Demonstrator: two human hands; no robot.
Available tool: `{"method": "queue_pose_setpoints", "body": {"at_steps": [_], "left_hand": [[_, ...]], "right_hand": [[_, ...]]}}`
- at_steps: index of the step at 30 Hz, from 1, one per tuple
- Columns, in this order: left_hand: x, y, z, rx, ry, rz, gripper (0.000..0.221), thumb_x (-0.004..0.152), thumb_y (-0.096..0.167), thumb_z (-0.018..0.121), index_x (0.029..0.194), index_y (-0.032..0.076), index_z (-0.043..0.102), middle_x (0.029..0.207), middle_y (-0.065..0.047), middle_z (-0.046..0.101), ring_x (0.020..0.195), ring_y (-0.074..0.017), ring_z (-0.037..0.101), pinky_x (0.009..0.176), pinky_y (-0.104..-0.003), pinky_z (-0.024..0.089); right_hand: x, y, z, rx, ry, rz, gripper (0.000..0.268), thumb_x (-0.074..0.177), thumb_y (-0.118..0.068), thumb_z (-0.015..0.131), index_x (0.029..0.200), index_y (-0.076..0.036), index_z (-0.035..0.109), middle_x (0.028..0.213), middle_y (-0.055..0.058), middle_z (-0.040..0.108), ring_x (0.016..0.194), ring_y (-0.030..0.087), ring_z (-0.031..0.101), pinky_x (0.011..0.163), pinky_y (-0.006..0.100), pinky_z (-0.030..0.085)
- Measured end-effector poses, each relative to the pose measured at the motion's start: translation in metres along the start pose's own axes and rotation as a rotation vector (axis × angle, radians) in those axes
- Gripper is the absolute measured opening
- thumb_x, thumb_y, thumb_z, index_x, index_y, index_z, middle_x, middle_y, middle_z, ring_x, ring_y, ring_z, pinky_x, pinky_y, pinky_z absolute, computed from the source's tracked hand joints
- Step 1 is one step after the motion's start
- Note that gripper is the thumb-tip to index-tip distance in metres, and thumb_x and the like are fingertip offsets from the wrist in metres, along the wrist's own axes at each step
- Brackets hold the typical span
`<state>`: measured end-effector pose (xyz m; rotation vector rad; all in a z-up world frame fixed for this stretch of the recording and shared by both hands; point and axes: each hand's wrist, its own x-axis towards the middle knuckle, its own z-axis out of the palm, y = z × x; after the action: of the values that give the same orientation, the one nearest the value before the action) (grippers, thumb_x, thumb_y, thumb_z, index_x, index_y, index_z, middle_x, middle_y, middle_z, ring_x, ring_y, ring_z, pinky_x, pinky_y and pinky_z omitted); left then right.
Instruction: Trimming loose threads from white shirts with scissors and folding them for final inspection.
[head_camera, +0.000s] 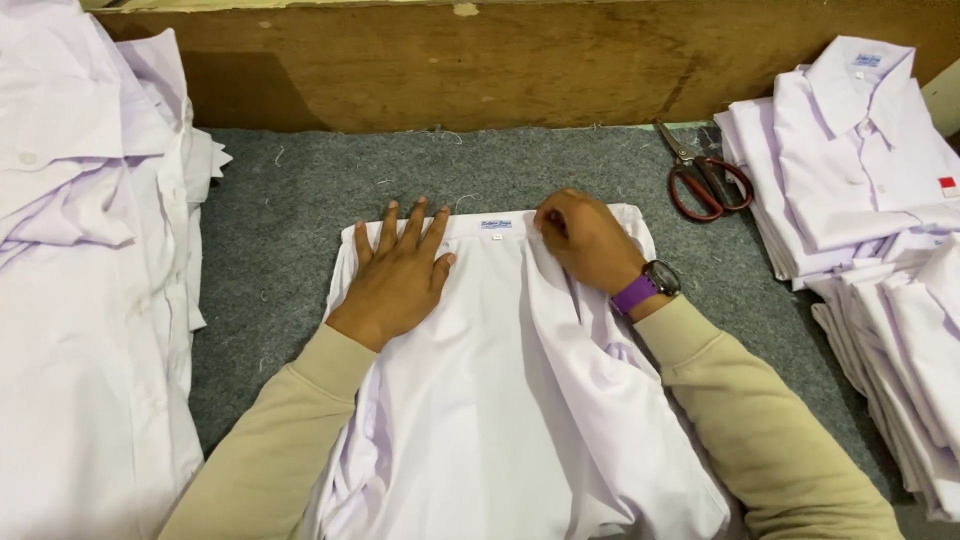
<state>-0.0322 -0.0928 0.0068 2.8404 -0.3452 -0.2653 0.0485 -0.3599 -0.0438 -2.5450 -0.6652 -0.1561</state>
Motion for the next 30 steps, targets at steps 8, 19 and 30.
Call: {"method": "queue_pose_setpoints", "body": {"at_steps": [8,19,30], "left_hand": [[0.000,0.000,0.001,0.000,0.014,0.005,0.062,0.108,0.037,0.030,0.164,0.012,0.021,0.167,-0.022,0.020,0.154,-0.0491,0.010,0.115,-0.074,-0.001],[0.002,-0.003,0.006,0.019,0.038,0.020,0.061,0.108,0.038,0.030,0.164,0.013,0.023,0.166,-0.022,0.022,0.153,-0.0492,0.012,0.114,-0.075,0.001],[0.002,-0.005,0.007,0.014,0.055,0.034,0.061,0.108,0.037,0.030,0.163,0.011,0.024,0.166,-0.023,0.024,0.153,-0.0504,0.013,0.114,-0.076,0.002]], "right_hand": [[-0.013,-0.004,-0.035,0.504,0.328,0.106,0.071,0.102,0.010,0.041,0.160,-0.004,0.002,0.138,0.039,0.047,0.091,0.033,0.069,0.082,0.042,0.061],[-0.009,-0.012,-0.010,-0.169,-0.017,-0.057,0.017,0.093,-0.027,0.070,0.107,-0.022,0.077,0.112,-0.003,0.071,0.106,0.027,0.062,0.090,0.045,0.047],[-0.001,-0.011,-0.013,0.189,0.212,0.245,0.010,0.102,-0.015,0.055,0.110,-0.009,0.059,0.096,0.016,0.072,0.092,0.042,0.069,0.079,0.052,0.051]]}}
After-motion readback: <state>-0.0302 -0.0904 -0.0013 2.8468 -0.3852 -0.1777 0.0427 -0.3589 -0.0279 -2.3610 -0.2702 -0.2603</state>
